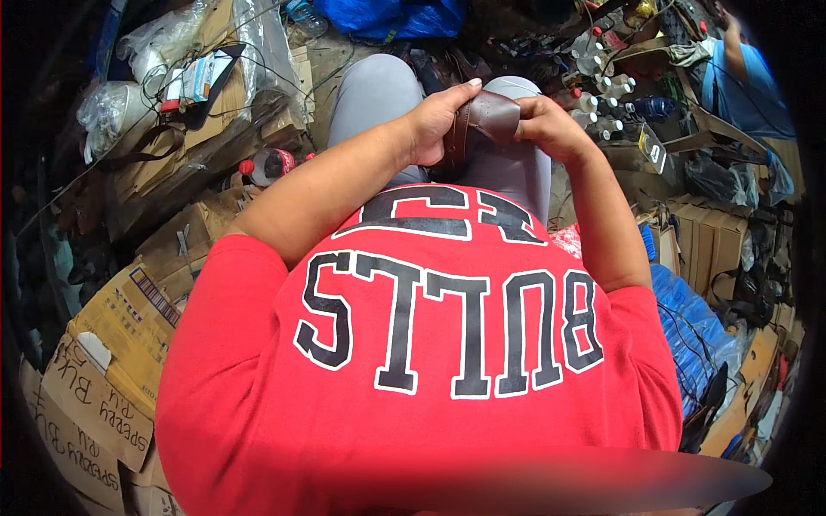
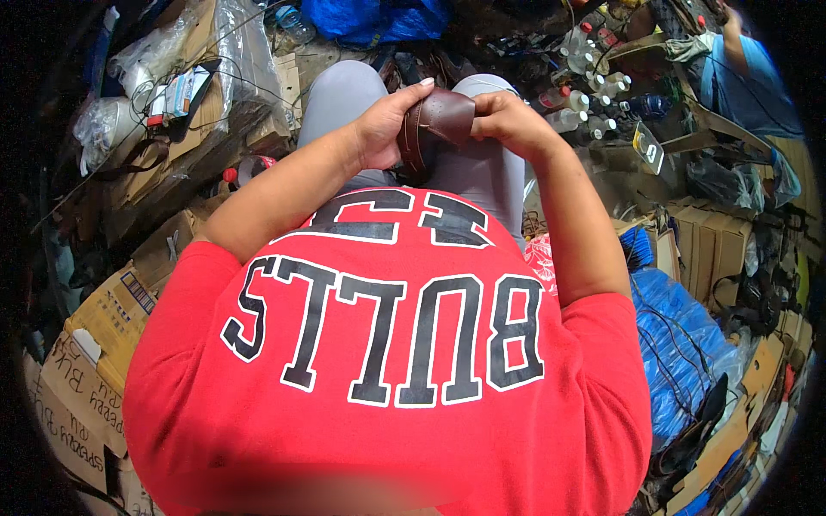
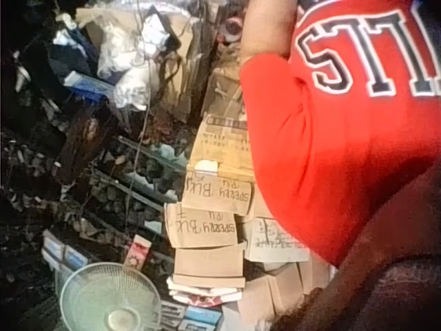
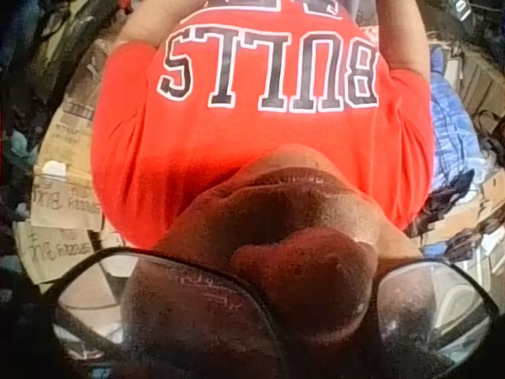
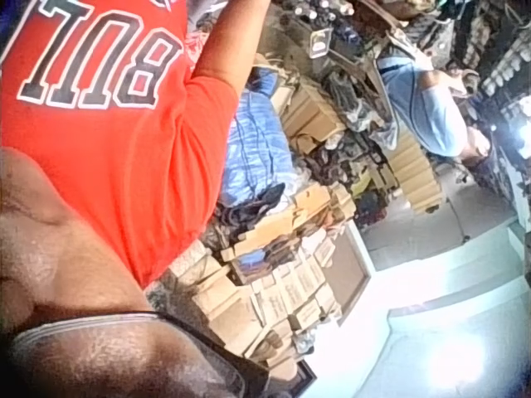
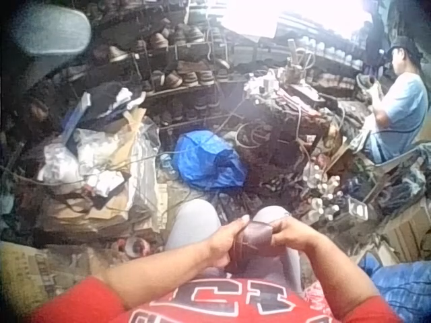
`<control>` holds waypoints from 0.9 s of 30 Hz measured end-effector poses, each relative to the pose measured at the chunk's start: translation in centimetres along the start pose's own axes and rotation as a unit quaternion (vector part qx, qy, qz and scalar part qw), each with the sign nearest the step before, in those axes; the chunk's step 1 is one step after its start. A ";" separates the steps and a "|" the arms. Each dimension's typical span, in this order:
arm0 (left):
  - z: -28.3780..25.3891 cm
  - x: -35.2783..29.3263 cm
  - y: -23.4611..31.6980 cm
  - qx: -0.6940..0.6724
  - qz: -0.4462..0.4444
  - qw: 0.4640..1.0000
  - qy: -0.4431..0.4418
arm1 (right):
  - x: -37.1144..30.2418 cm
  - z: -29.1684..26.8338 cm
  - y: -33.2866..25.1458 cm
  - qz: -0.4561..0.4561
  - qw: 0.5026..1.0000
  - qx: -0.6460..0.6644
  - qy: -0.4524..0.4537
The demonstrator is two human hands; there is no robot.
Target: Stitch the leather upper of a shoe by hand using a needle and thread.
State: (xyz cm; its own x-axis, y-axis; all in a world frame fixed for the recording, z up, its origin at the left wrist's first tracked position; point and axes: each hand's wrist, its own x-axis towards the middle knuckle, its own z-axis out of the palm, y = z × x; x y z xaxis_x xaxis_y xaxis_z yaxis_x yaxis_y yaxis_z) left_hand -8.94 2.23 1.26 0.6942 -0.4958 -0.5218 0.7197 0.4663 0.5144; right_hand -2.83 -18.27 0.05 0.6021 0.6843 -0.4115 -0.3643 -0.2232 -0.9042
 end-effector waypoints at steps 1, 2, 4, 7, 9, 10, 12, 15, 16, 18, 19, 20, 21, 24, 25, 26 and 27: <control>0.2 0.1 0.0 0.001 0.008 1.000 -0.002 | 0.5 0.3 0.2 0.002 1.000 -0.005 -0.007; 0.3 0.2 0.1 0.001 0.007 1.000 -0.002 | 0.8 0.5 0.2 0.003 1.000 -0.009 -0.014; 0.7 0.3 0.4 -0.002 0.006 1.000 0.019 | 0.7 0.7 0.1 0.005 1.000 0.028 -0.014; 1.0 0.6 0.4 -0.007 0.024 0.999 0.040 | 0.3 0.7 -1.6 0.012 0.998 -0.053 0.030; 0.3 0.7 0.1 -0.028 0.048 0.998 0.024 | -0.4 0.2 -2.2 -0.120 0.894 -0.386 0.193; -0.1 0.9 0.1 -0.051 0.072 0.996 0.009 | -0.9 0.9 -3.6 -0.165 0.873 -0.399 0.227; -0.4 1.1 0.1 -0.049 0.084 0.995 0.014 | -1.9 2.5 -5.0 -0.250 0.847 -0.403 0.241; 0.1 1.5 -0.1 -0.061 0.092 0.994 0.015 | -1.6 5.3 -4.6 -0.372 0.736 -0.524 0.214; 0.0 1.6 -0.1 -0.064 0.072 0.995 0.030 | -1.0 5.7 -4.1 -0.380 0.708 -0.559 0.205; -0.3 1.6 0.1 -0.085 0.062 0.994 0.044 | -0.1 5.9 -3.3 -0.399 0.680 -0.576 0.217; -0.4 1.7 0.1 -0.086 0.066 0.993 0.048 | 0.1 6.0 -3.2 -0.405 0.666 -0.586 0.220; -0.5 1.8 0.2 -0.079 0.054 0.994 0.060 | 0.4 6.3 -3.2 -0.409 0.667 -0.584 0.217; -0.7 1.9 0.2 -0.072 0.043 0.994 0.073 | 0.6 6.6 -3.2 -0.418 0.646 -0.601 0.216; -0.4 1.8 0.1 -0.067 0.034 0.993 0.093 | 1.2 6.9 -2.8 -0.436 0.638 -0.598 0.214; -0.4 1.9 0.1 -0.059 0.025 0.991 0.113 | 1.5 7.2 -2.8 -0.446 0.651 -0.576 0.213; -0.4 2.0 0.0 -0.060 0.027 0.991 0.115 | 1.6 7.5 -2.9 -0.452 0.661 -0.564 0.203; -0.4 2.2 -0.2 -0.020 0.028 0.989 0.145 | 1.8 7.8 -3.2 -0.454 0.660 -0.563 0.202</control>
State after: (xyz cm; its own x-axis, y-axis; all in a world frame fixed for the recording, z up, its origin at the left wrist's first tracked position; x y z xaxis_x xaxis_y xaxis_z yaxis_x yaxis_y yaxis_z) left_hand -7.51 1.34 -0.29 0.7022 -0.2402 -0.6702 0.6765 0.5183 0.5231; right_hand -6.10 -10.91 3.04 0.4321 0.7012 0.5672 0.8997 -0.3782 -0.2178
